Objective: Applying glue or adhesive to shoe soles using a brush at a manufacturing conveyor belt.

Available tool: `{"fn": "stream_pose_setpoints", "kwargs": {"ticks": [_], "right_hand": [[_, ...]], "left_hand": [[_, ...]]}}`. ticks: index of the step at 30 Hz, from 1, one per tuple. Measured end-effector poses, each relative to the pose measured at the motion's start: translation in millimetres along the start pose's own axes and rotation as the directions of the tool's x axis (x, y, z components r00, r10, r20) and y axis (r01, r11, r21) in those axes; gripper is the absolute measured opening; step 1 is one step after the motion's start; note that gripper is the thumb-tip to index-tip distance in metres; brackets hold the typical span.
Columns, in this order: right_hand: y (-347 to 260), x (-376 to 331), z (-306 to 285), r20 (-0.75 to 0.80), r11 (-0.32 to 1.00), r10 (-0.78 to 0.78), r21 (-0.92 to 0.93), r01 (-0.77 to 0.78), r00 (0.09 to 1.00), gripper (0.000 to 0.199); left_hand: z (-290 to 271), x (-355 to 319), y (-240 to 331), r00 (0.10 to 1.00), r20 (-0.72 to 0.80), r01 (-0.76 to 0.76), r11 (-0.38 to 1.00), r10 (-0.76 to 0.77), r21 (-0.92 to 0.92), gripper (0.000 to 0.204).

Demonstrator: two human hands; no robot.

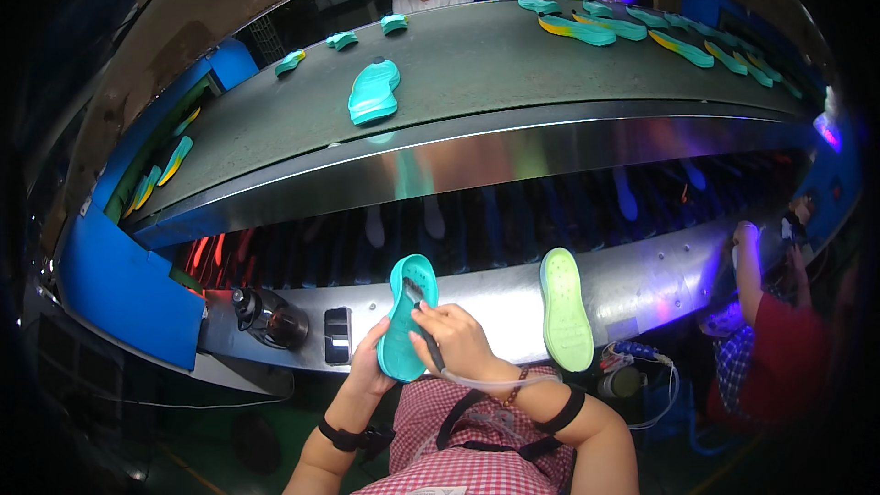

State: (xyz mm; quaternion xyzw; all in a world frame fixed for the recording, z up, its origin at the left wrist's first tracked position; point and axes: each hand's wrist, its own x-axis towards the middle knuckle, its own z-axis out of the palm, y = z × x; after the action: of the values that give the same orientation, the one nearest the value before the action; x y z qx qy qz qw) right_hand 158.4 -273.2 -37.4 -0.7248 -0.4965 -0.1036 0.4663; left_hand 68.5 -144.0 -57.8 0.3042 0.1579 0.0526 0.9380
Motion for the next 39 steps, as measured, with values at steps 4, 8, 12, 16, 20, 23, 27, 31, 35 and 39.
{"fn": "stream_pose_setpoints", "kwargs": {"ticks": [4,8,12,16,20,23,27,31,35,39], "right_hand": [[-1.2,-8.2,-11.5,0.108,0.975,0.009,0.218,-0.032,0.994,0.025],[22.8,-13.0,-48.4,0.414,0.474,0.213,0.748,-0.465,0.885,0.027],[31.2,-18.4,-85.5,0.201,0.211,0.446,0.923,-0.321,0.872,0.035],[40.6,-35.2,-111.0,0.101,0.073,0.546,0.983,-0.167,0.832,0.034],[52.0,-47.6,-116.4,0.098,0.063,0.678,0.98,-0.191,0.728,0.034],[56.7,-50.4,-119.9,0.063,0.079,0.702,0.983,-0.166,0.71,0.032],[55.0,-56.4,-119.2,0.05,0.121,0.682,0.976,-0.179,0.73,0.033],[58.9,-69.8,-120.4,0.09,0.053,0.67,0.984,-0.169,0.737,0.036],[64.5,-78.6,-121.1,0.14,0.014,0.7,0.978,-0.209,0.7,0.036],[61.4,-69.9,-115.8,0.065,0.059,0.69,0.988,-0.145,0.721,0.024]], "left_hand": [[-18.4,7.2,13.1,0.999,0.054,-0.01,1.0,0.009,0.027,0.043],[-10.5,-10.0,23.8,0.998,0.069,-0.016,1.0,0.014,0.02,0.045],[-6.5,-9.8,34.7,0.972,0.232,0.04,0.999,-0.045,0.024,0.052],[17.1,-15.2,52.6,0.984,0.176,-0.046,0.995,0.03,0.09,0.057],[54.0,4.9,108.1,0.915,0.366,-0.266,0.937,0.171,0.227,0.058],[82.0,55.2,163.5,0.75,0.554,-0.41,0.911,0.361,-0.038,0.061],[105.5,115.8,229.6,0.807,-0.238,-0.545,0.526,0.541,-0.653,0.07],[92.3,171.0,214.5,0.491,0.307,-0.583,0.046,0.815,0.811,0.063],[120.8,166.1,182.9,0.581,0.533,-0.283,-0.461,0.615,0.841,0.036],[109.7,161.1,184.8,0.424,0.601,-0.294,-0.524,0.678,0.799,0.026]]}}
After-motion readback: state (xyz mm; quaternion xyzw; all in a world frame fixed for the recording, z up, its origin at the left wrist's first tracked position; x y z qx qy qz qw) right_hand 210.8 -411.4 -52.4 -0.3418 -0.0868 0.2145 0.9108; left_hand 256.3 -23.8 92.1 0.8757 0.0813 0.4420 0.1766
